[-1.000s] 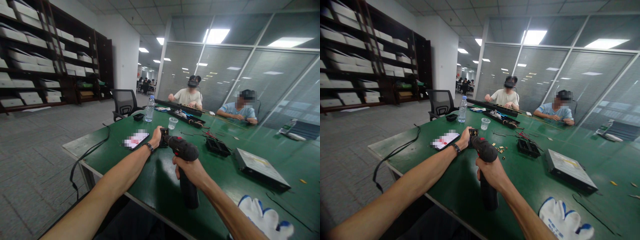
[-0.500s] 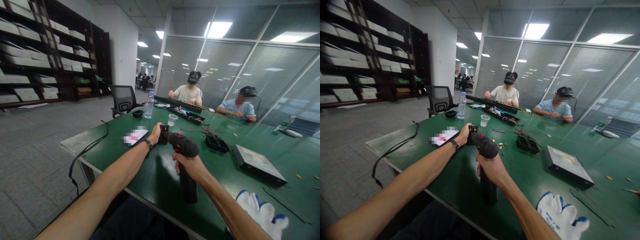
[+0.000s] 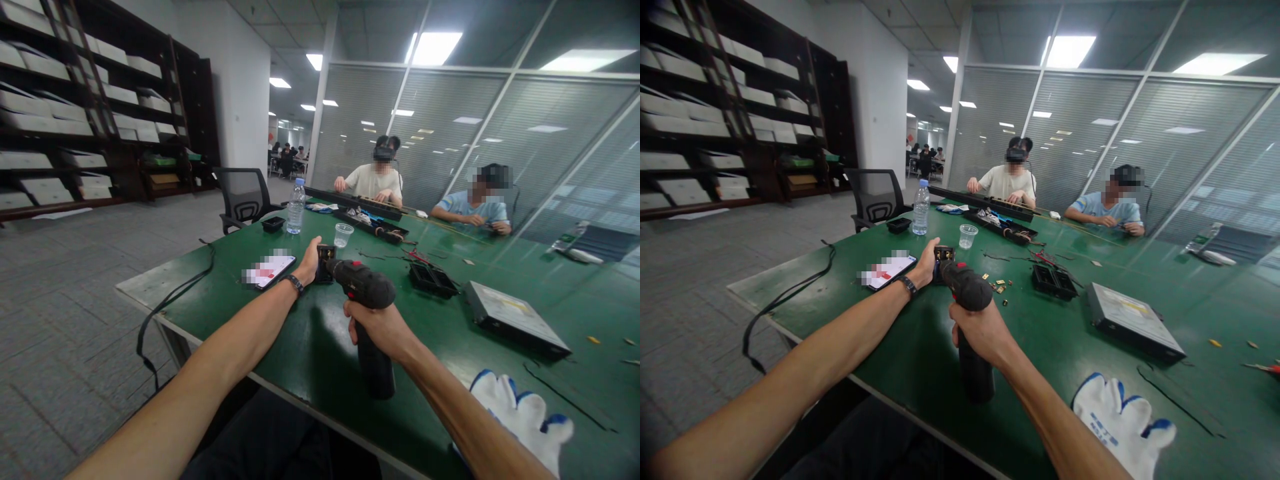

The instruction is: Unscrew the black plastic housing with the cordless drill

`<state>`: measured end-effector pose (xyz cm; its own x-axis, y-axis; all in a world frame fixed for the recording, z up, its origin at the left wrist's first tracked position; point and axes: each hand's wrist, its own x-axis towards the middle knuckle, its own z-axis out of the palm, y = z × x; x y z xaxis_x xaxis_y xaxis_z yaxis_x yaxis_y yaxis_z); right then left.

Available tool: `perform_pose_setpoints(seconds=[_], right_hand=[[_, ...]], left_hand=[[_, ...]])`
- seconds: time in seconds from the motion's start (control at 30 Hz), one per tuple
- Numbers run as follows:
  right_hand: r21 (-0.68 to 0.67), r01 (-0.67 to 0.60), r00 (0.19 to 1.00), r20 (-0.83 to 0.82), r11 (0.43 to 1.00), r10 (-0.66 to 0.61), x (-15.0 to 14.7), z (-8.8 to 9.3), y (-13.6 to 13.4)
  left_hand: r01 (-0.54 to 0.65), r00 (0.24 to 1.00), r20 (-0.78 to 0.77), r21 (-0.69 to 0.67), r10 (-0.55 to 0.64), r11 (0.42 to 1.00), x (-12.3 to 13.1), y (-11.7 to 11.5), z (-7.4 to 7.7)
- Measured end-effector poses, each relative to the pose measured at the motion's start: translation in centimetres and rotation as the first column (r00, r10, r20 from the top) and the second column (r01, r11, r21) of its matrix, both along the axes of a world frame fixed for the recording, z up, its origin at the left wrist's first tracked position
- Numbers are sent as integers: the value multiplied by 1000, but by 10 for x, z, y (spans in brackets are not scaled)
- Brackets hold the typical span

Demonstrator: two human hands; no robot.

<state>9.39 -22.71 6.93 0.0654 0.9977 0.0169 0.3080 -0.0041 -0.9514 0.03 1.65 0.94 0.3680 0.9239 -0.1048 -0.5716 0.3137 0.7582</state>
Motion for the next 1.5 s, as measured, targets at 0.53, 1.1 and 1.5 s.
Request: perform_pose_setpoints(seconds=[0.53, 1.1, 1.5], right_hand=[[-28, 15, 999, -29, 999, -16, -3, 6, -3], [-17, 10, 1000, -10, 1000, -10, -1, 5, -4], [-17, 4, 1000, -30, 1000, -4, -3, 5, -2]], left_hand=[[0, 996, -88, 80, 7, 997, -1, -3, 3], [-22, 997, -76, 75, 28, 997, -1, -3, 3], [-11, 998, -64, 97, 17, 995, 1, 3, 0]])
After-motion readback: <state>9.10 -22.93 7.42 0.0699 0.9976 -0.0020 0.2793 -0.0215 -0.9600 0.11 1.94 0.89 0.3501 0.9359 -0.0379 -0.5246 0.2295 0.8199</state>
